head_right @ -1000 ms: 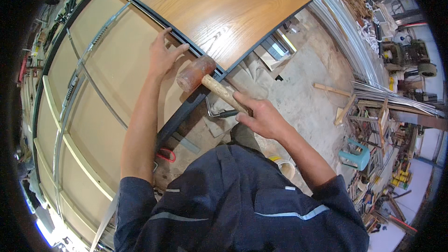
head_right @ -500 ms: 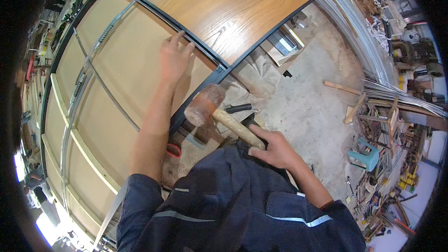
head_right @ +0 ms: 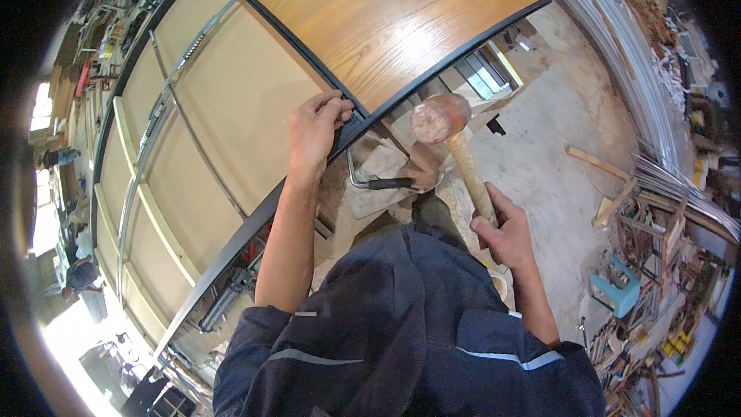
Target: The person assembles a wooden panel into a metal frame using a rubber mallet and a pry bar. They position the panel, tap it into place, and adjust the frame edges to secure the fit.
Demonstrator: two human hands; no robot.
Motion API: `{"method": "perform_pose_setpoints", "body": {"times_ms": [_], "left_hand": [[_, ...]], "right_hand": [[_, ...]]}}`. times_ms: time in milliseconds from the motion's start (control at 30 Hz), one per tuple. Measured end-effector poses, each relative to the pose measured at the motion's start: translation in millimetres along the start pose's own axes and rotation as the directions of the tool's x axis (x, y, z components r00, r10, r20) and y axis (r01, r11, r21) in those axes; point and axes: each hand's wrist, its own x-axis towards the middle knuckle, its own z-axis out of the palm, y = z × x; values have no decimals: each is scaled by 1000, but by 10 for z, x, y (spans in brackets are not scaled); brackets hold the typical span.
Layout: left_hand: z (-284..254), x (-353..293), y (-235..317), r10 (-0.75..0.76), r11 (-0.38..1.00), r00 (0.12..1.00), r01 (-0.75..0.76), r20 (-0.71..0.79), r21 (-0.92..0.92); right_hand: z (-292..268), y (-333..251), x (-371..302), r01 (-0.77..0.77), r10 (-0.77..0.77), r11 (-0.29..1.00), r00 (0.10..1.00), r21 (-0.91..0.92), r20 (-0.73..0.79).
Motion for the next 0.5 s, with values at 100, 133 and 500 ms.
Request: {"method": "perform_pose_setpoints", "body": {"times_ms": [100, 133, 500], "left_hand": [[45, 7, -17, 11, 998, 998, -7, -56, 66], [66, 10, -30, 2, 998, 998, 3, -70, 65], [220, -71, -28, 5, 995, 981, 15, -195, 101]], "right_hand": [[-192, -164, 213, 51, -50, 999, 998, -13, 32], [-247, -193, 287, 64, -64, 998, 997, -21, 39], [-450, -609, 900, 184, -171, 982, 961, -42, 216]]}}
